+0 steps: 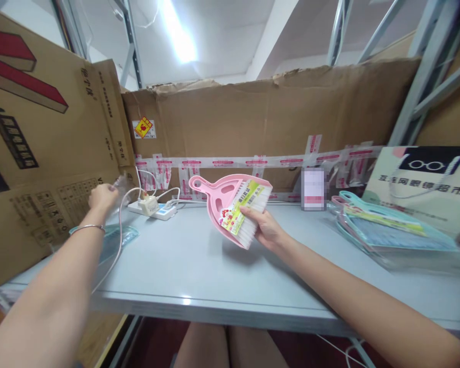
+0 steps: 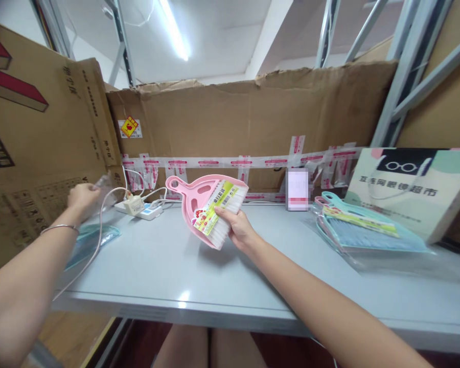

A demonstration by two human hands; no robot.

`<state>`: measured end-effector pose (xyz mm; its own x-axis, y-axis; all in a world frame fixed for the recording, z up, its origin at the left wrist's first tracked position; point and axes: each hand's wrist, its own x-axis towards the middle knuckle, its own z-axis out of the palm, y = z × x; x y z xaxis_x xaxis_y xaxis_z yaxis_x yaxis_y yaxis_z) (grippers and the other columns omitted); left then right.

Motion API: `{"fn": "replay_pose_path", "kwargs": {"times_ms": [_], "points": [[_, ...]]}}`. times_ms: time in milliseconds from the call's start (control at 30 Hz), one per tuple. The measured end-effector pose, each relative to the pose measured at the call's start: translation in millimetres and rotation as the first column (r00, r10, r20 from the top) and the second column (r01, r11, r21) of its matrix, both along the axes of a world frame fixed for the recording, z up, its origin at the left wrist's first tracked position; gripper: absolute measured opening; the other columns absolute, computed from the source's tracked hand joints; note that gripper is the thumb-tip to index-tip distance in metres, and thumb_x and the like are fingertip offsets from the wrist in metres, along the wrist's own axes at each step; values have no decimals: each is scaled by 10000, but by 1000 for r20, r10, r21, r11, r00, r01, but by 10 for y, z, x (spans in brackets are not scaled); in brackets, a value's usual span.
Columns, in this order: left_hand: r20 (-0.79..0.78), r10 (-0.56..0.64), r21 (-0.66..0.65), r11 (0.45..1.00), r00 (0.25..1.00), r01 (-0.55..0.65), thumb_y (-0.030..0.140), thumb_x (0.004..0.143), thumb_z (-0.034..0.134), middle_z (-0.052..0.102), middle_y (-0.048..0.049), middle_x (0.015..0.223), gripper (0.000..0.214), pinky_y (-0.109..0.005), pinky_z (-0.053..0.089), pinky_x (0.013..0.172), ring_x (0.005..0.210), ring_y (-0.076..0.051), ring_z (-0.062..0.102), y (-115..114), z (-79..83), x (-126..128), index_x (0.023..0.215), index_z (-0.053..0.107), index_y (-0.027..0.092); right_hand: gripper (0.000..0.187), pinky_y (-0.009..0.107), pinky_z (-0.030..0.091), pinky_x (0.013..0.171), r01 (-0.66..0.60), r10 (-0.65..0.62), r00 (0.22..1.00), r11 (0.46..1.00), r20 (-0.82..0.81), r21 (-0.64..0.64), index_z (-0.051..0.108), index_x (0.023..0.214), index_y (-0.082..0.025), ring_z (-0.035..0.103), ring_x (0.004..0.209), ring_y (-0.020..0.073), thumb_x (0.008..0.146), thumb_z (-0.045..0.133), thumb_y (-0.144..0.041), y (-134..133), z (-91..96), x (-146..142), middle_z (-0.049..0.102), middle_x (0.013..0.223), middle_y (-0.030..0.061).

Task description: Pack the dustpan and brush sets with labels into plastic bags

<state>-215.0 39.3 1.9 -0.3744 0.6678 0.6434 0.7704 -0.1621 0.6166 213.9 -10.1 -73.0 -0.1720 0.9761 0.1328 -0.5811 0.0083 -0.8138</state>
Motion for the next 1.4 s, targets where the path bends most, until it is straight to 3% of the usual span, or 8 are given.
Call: {"fn": "replay_pose_path", "kwargs": {"times_ms": [100,200,533,767,867,1000,1133,1400], "points": [[-202,191,188,970,961,-153,173,680,588,598,12,648,20,-304,392,824,770,-172,520,-194,242,294,670,598,187,308,402,544,831,30,-30,999,999,-12,13,650,907,-188,680,859,232,618,757,-194,25,28,44,726,923,48],[-548,-84,188,957,832,220,245,736,550,675,-35,921,104,-328,365,934,935,-179,543,-357,233,746,701,634,194,306,403,547,836,97,-96,995,993,-28,64,635,922,-209,674,897,231,638,748,-211,77,76,137,721,956,36],[-669,-589,-377,794,453,476,113,774,431,655,-57,1124,280,-443,311,971,1160,-256,488,-306,-704,1569,805,677,244,319,390,555,863,284,-278,947,958,-161,20,622,906,-230,661,958,220,614,727,-153,262,185,433,723,933,-3],[-454,-639,-463,764,621,449,145,772,376,611,-88,1193,416,-378,405,936,1114,-230,541,-424,-400,1685,1108,608,224,336,401,555,862,257,-251,956,966,-151,22,623,932,-225,660,966,227,624,723,-135,254,192,434,720,978,14],[-518,-466,-499,846,717,189,409,835,426,659,-179,1028,382,-395,462,832,978,-308,607,-445,-355,2148,984,650,138,306,381,560,845,239,-236,965,971,-113,12,626,930,-203,675,912,215,647,712,-124,245,175,421,724,957,28],[-670,-383,-602,782,636,-163,346,730,613,657,-222,1039,369,-385,484,822,1001,-343,609,-394,-511,2611,991,671,92,265,373,574,793,229,-233,971,971,-54,-69,632,935,-170,692,794,196,690,658,-71,228,150,404,733,889,42],[-675,-339,-590,781,655,-204,98,738,503,681,-205,964,279,-352,503,770,937,-306,646,-304,-610,2518,943,693,106,252,354,579,767,180,-180,984,979,8,-96,636,947,-161,695,761,190,718,625,-56,203,135,401,736,866,51],[-657,-114,-374,907,745,-191,172,861,348,666,-161,971,298,-347,472,730,922,-286,636,-266,-519,2277,1009,604,137,235,377,569,767,70,-32,958,990,286,-125,654,920,-121,692,715,201,702,630,-39,109,82,345,735,850,88]]}}
